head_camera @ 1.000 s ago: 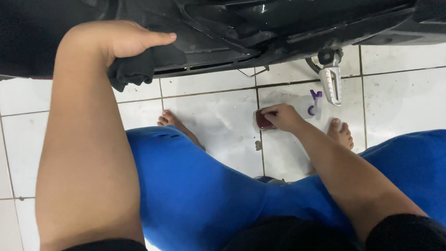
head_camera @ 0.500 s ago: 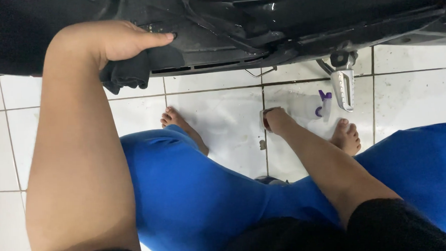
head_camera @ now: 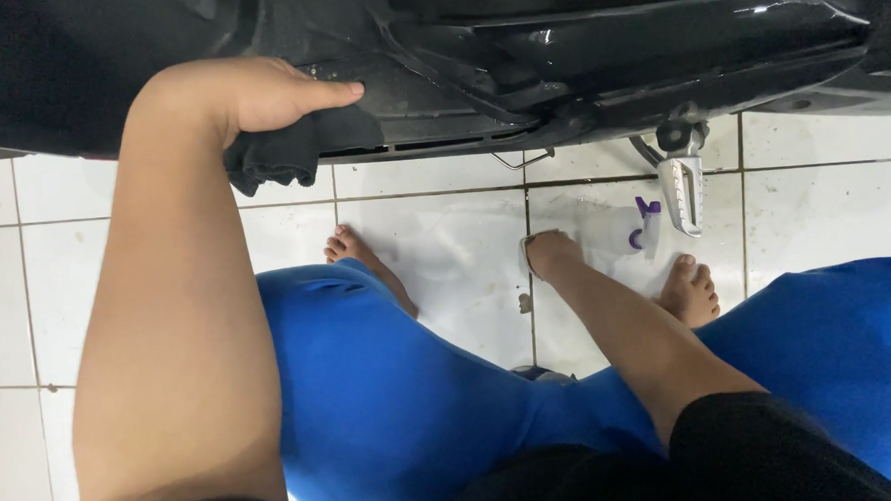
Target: The person cleans the black plastic underbody of a red scooter while sitting on the floor. They use a small pink sponge to scrub the surface and a black cloth to wipe away residue, repeatedly dipping the sponge into a small container of liquid.
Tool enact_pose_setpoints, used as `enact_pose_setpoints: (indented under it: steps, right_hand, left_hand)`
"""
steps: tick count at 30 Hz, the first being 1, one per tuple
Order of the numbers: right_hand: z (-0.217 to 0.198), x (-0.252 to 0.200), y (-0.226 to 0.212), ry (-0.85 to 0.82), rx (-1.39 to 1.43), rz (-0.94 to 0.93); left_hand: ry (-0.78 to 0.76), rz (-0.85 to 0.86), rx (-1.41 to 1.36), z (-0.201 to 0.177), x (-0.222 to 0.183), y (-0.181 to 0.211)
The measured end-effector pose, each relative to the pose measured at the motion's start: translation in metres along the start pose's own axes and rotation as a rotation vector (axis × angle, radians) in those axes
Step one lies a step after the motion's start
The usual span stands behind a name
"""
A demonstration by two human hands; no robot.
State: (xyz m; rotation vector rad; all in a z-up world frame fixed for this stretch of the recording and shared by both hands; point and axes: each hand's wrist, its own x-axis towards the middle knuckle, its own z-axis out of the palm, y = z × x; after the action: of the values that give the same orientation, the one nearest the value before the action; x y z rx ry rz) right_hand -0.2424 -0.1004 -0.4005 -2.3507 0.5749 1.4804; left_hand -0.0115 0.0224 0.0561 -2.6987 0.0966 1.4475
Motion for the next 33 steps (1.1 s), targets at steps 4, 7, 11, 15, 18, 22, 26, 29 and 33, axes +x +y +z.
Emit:
enact_pose_setpoints:
  steps: [4,7,11,15,18,22,26,29,33]
  right_hand:
    - [0.009,0.016,-0.002,0.022,-0.131,-0.013]
    - [0.001,0.006,-0.006,-0.012,0.128,0.151]
    - [-0.004,-0.007,-0.006,-0.071,0.137,0.129]
    - [-0.014,-0.033,-0.002,-0.040,0.198,0.047]
    - [-0.008,-0.021,0.002,-0.043,0.101,0.007]
    - [-0.003,-0.016,0.002,0.041,0.282,0.116]
    - [0.004,0.002,0.005,-0.055,0.046,0.015]
    - [-0.004,-0.005,0.001,-0.150,-0.021,0.047]
    - [-0.008,-0.029,0.003,-0.088,-0.012,-0.050]
  left_hand:
    - [0.009,0.001,0.007,0.001,-0.002,0.002]
    - [0.000,-0.003,0.041,0.001,-0.001,0.001]
    - [0.006,0.000,0.032,-0.002,-0.002,0.000]
    - [-0.004,-0.011,0.020,-0.002,-0.002,0.002]
    - [0.001,0.018,0.039,-0.002,0.005,0.002]
    - [0.008,0.038,0.026,-0.002,0.002,0.006]
    - [0.000,0.008,0.050,-0.002,-0.001,0.007]
    - [0.002,0.012,0.067,-0.002,-0.001,0.008]
    - [0.002,0.042,0.080,-0.002,0.004,0.008]
